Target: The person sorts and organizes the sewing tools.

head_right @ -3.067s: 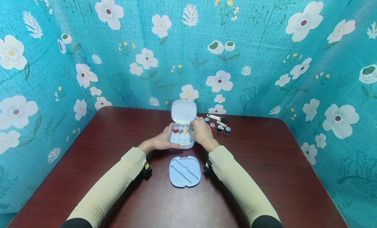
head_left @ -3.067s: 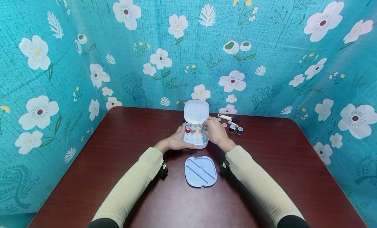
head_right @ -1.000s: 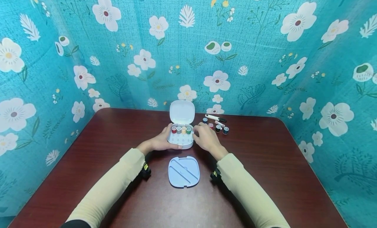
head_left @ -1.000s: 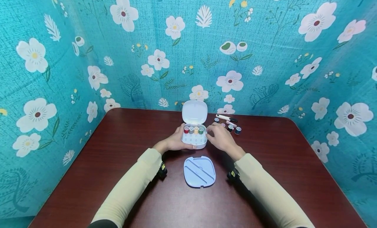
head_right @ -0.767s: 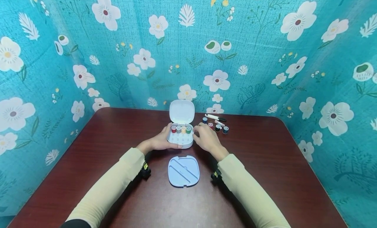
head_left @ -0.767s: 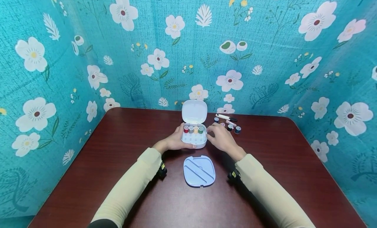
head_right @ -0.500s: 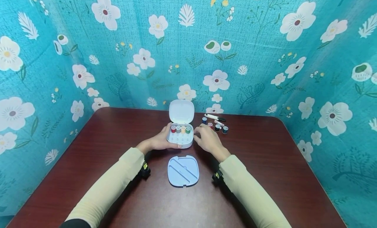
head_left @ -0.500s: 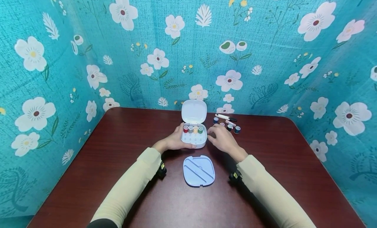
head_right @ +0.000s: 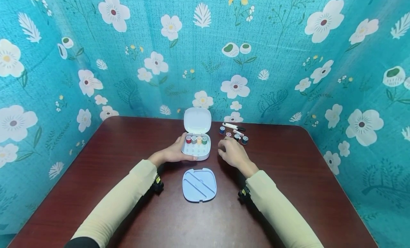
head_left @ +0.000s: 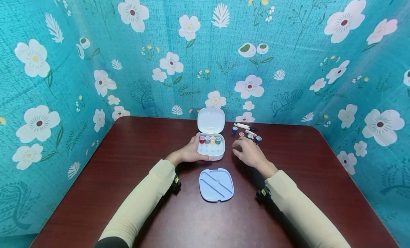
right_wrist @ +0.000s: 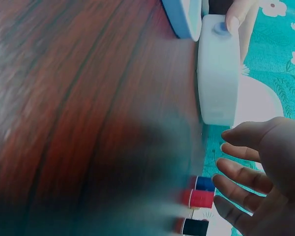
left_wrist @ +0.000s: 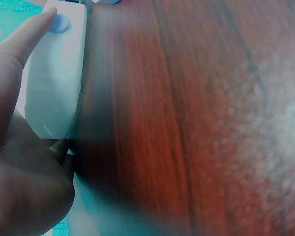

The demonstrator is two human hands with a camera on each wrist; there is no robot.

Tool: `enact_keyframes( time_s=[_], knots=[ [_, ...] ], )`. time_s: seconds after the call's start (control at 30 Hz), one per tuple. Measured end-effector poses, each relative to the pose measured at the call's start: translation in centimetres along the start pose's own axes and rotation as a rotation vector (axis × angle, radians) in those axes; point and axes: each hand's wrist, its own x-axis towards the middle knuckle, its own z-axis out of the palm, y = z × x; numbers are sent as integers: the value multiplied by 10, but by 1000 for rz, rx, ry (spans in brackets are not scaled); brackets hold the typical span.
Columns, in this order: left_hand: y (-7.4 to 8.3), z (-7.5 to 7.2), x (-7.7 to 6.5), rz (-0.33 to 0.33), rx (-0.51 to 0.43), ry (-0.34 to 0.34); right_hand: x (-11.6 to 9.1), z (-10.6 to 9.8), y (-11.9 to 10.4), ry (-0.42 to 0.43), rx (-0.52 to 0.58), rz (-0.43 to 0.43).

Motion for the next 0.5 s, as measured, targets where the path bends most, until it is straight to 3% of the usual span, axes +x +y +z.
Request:
enact_keyframes(
  time_s=[0.5],
  knots=[
    [0, 0, 0, 2, 8, -3, -16, -12, 24, 1, 2, 100]
  ],
)
